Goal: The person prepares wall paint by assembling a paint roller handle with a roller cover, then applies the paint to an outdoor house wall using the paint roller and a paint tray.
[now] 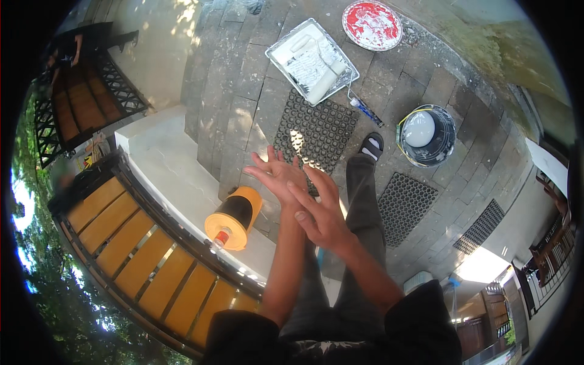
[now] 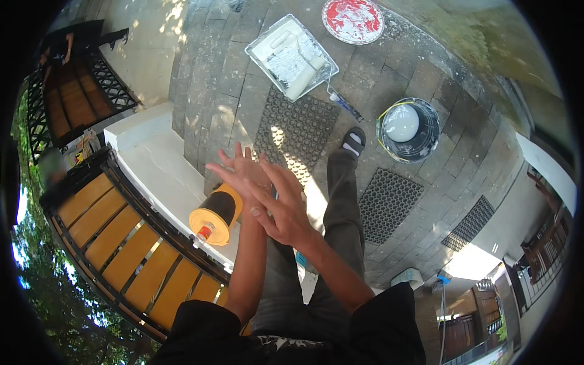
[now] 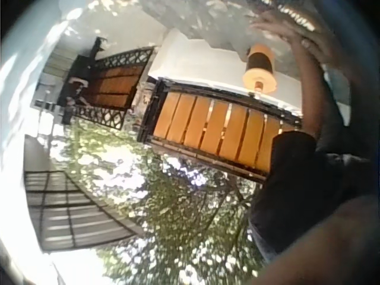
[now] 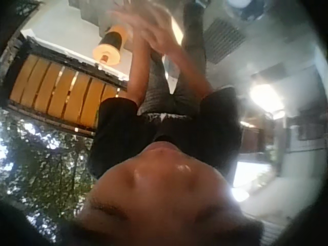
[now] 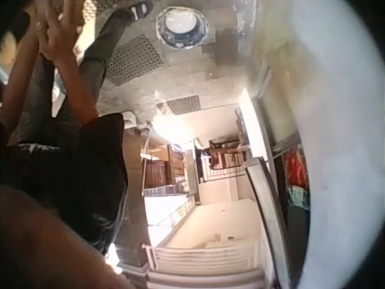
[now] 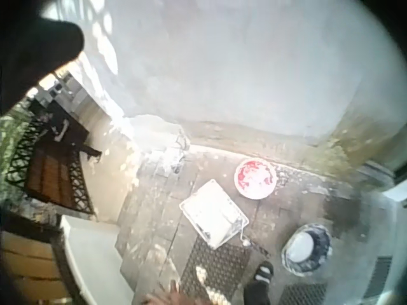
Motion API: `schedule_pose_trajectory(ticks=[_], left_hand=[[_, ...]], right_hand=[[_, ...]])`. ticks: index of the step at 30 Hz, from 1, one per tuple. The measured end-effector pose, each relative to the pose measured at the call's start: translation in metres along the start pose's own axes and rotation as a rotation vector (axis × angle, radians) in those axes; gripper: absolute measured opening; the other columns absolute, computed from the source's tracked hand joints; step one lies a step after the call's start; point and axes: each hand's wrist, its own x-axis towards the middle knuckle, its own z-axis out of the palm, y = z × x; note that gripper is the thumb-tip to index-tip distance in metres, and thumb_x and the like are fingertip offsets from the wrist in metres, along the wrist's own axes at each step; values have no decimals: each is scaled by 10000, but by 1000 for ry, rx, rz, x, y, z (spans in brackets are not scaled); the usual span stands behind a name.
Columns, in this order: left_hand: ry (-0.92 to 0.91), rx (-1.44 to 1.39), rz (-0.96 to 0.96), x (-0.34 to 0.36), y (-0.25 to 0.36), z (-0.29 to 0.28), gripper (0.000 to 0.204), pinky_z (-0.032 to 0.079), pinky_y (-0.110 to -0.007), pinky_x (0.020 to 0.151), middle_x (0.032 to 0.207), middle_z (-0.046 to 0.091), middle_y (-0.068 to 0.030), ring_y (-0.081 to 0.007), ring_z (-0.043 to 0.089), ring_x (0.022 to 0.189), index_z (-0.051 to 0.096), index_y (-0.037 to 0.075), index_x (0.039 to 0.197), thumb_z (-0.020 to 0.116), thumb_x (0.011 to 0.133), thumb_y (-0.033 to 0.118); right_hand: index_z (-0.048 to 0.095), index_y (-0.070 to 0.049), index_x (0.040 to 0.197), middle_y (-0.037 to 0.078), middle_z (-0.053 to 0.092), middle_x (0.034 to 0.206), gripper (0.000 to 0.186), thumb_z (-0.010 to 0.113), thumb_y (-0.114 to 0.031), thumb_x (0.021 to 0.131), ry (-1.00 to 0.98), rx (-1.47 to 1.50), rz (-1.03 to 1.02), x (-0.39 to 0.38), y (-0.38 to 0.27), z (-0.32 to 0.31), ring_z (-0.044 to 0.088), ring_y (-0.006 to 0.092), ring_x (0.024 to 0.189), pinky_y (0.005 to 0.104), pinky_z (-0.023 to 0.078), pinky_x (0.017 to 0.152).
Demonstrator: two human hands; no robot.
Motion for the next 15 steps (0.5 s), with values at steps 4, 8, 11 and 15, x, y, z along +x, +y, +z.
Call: schedule_pose_trajectory(ticks=[4,8,11,15], left_hand=[[-13,-29,6,1,12,-22,934,54,-570,1076,1517,30,-147,-336,-19,1399,-53,215,1465,206,788,804],[45,-41,19,6,24,-37,939,49,-565,1076,1514,25,-152,-343,-17,1397,-62,201,1464,186,789,805],[53,-50,20,9,27,-50,943,50,-561,1075,1514,19,-156,-344,-19,1396,-68,192,1464,183,791,803],[50,-77,3,10,31,-64,964,1,-568,1078,1515,-9,-158,-347,-67,1394,-84,199,1458,194,773,818]], right_hand=[[557,-103,1253,232,382,1367,408,496,-300,901,-27,-94,-42,3,-8,21,386,397,1214,486,288,1010],[563,-89,1236,232,391,1356,400,503,-295,899,-79,-93,-79,0,-20,29,390,395,1208,483,289,1009],[572,-73,1215,231,400,1345,389,520,-283,891,-123,-103,-61,-5,-24,37,393,395,1206,477,290,1013],[590,-61,1172,230,402,1340,355,525,-267,891,-138,-33,-24,-7,-27,48,394,390,1218,468,293,1019]])
